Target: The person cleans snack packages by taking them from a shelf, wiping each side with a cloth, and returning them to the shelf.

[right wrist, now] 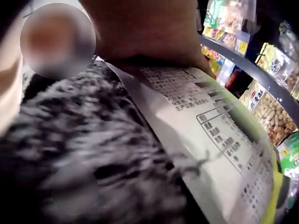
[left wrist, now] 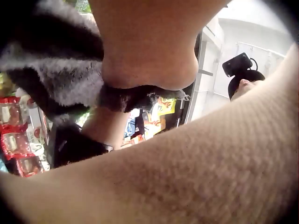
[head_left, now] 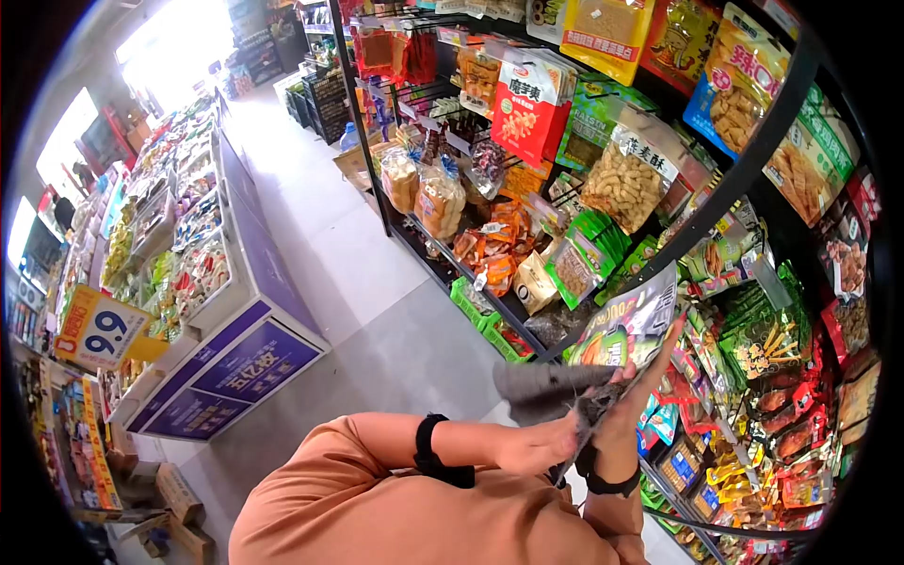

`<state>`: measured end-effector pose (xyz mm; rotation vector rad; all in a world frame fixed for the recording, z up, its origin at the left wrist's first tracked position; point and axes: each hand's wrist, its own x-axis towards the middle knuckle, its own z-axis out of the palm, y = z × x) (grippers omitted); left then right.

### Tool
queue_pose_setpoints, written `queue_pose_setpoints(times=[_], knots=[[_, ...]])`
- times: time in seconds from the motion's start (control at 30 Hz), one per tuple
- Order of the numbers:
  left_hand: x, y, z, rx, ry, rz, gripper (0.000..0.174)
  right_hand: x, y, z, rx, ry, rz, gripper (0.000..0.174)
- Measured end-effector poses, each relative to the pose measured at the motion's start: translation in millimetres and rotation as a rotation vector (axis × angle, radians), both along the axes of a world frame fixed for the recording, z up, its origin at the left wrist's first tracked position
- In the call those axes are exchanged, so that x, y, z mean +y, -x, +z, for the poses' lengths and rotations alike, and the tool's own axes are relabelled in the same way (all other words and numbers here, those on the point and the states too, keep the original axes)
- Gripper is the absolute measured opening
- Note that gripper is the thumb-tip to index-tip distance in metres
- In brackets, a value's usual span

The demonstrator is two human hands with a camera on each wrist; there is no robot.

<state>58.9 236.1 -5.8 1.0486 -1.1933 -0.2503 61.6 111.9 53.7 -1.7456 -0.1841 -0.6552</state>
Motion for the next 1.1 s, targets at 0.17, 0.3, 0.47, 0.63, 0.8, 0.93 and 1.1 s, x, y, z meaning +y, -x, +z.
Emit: queue_pose_setpoints(times=[0.17, 0.3, 0.47, 0.63, 0.8, 0.93, 1.1], knots=[[-20.5, 19.3, -81.3, 0.320, -0.360, -0.092, 0.066, -28.1, 18.2, 12.1, 0.056, 0.014, 0.072, 0.119], [-74.2, 7.9, 48.3, -0.188, -0.009, 0.231, 0.082, -67.7, 39.9, 3.2, -0.051, 0.075, 0.193, 0.109], [-142.5, 13.7, 70.5, 0.011, 0.090, 0.229, 0.079, -112.1, 68.4, -21.3, -0.327, 0.173, 0.174, 0.083], [-220.0, 49.6, 32.8, 0.063, 0.038, -0.016, 0.080, -185.6, 104.0, -29.7, -0.484, 0.089, 0.110, 0.071], [-290.3, 95.7, 18.8, 0.105, -0.122, -0.264, 0.084, -259.4, 160.7, -12.4, -0.440, 0.056, -0.209, 0.063], [-345.8, 111.3, 24.5, 0.119, -0.026, -0.339, 0.084, -303.3, 188.3, 3.4, -0.328, 0.541, -0.122, 0.047], [-353.8, 120.8, 18.4, 0.246, -0.125, -0.473, 0.084, -335.2, 206.7, 22.5, -0.187, 0.401, -0.145, 0.056]])
